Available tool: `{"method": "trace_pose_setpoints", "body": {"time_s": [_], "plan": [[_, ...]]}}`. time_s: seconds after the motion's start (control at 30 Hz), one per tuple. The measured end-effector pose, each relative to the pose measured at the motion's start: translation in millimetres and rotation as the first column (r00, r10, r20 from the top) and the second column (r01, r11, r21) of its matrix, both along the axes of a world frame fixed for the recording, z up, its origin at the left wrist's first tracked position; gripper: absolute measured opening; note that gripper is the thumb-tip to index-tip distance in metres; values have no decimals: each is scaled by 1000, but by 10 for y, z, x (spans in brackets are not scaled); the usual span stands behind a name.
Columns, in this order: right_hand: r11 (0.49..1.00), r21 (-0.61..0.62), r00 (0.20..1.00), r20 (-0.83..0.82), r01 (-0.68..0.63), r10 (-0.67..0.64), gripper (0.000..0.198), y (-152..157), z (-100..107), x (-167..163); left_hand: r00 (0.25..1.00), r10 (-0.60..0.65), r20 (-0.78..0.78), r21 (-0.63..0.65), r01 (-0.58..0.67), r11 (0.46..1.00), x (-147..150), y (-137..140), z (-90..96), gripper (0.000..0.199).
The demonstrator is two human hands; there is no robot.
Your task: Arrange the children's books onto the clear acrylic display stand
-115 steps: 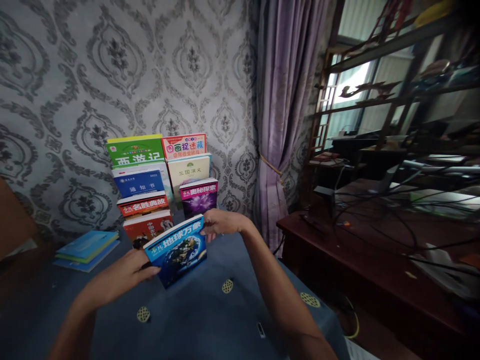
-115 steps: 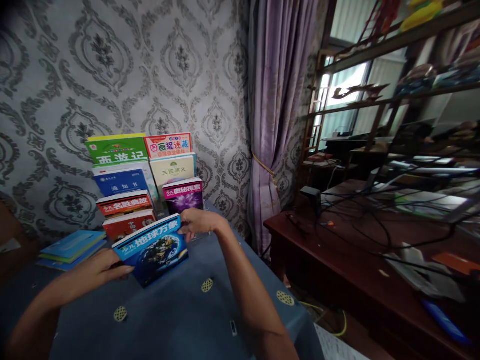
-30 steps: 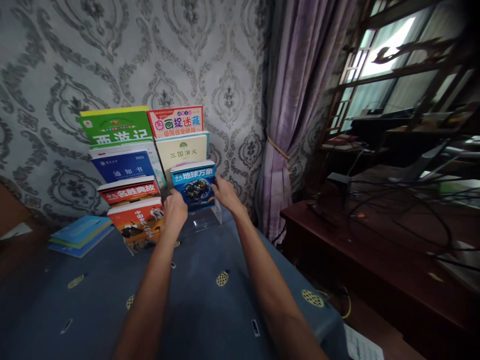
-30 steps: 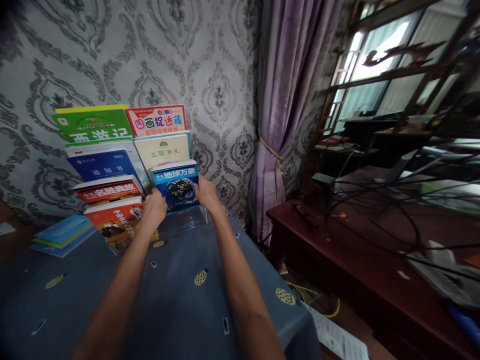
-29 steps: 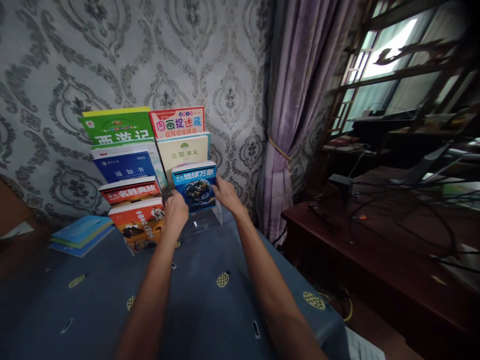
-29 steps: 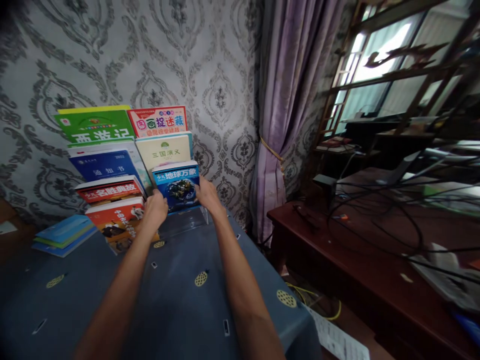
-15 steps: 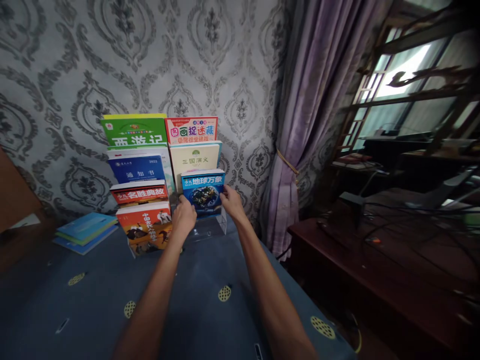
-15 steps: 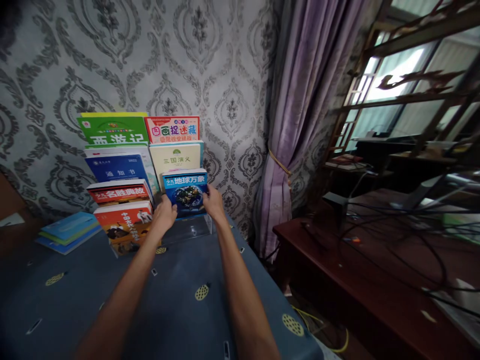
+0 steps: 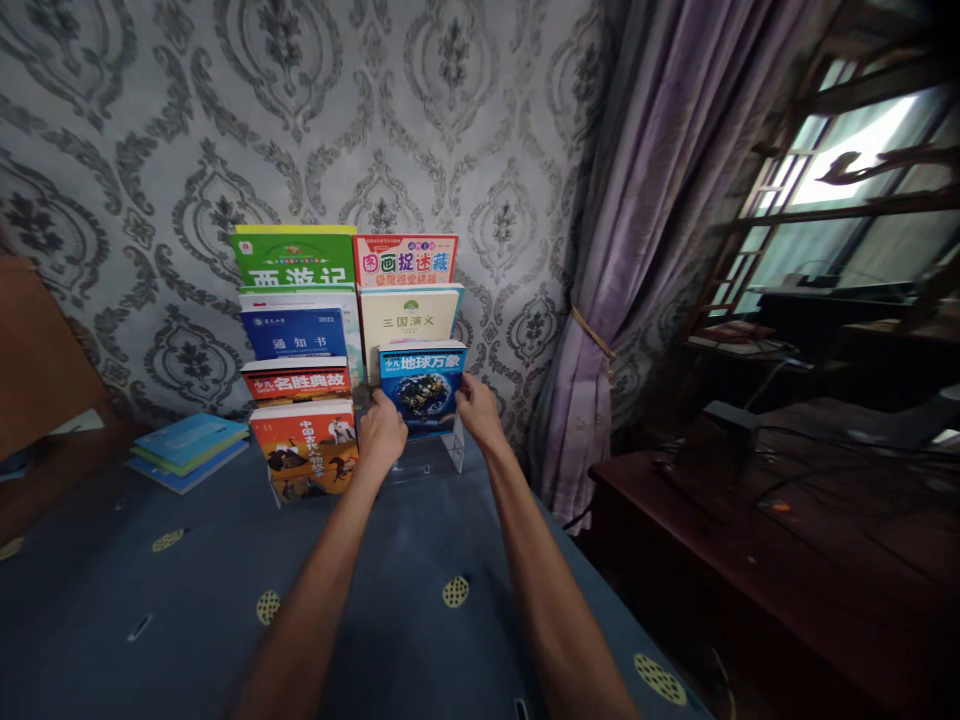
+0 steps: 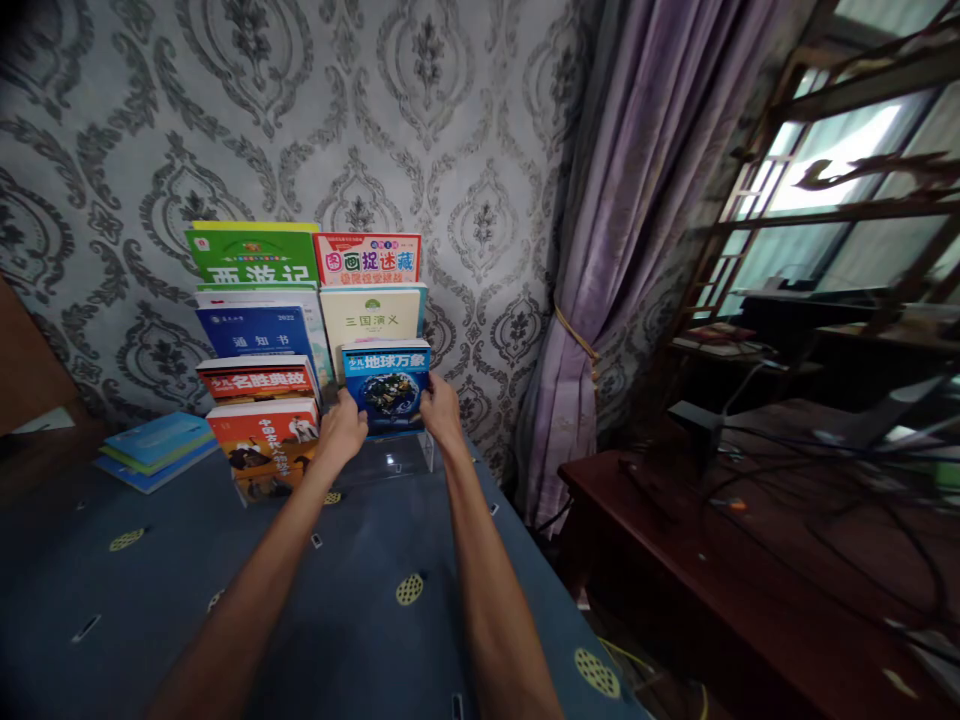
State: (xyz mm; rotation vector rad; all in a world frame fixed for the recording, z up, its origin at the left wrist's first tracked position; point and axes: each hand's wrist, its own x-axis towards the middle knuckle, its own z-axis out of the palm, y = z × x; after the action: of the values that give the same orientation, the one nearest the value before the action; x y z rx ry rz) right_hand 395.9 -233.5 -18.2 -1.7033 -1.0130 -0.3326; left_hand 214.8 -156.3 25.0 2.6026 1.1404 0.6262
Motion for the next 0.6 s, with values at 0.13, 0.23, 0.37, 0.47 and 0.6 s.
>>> {"method": "trace_pose_setpoints", "body": {"time_s": [0.13,0.23,0.37,0.47,0.6], "plan": [[1000,-2,1000,-6,15,-15,36,-25,18,-16,1000,10,16,-13,-9,1000,-25,21,25,34],[1000,-1,1000,-18,17,-17,35,-31,24,-27,1000,1,26,-19,0,1000,-44,33,43,37],[1000,17,999,-40,-3,4,35,-14,14,-23,999,-8,37,-23,9,1000,-64,33,50,38],[998,50,997,-66,-30,33,36,15,-6,-9,999,1,38,-26,0,1000,-67,26,50,37],[990,112,988,-113,-89,101,40,66,-47,1,999,10,33,-25,-9,1000,-53,17,52,37]]}}
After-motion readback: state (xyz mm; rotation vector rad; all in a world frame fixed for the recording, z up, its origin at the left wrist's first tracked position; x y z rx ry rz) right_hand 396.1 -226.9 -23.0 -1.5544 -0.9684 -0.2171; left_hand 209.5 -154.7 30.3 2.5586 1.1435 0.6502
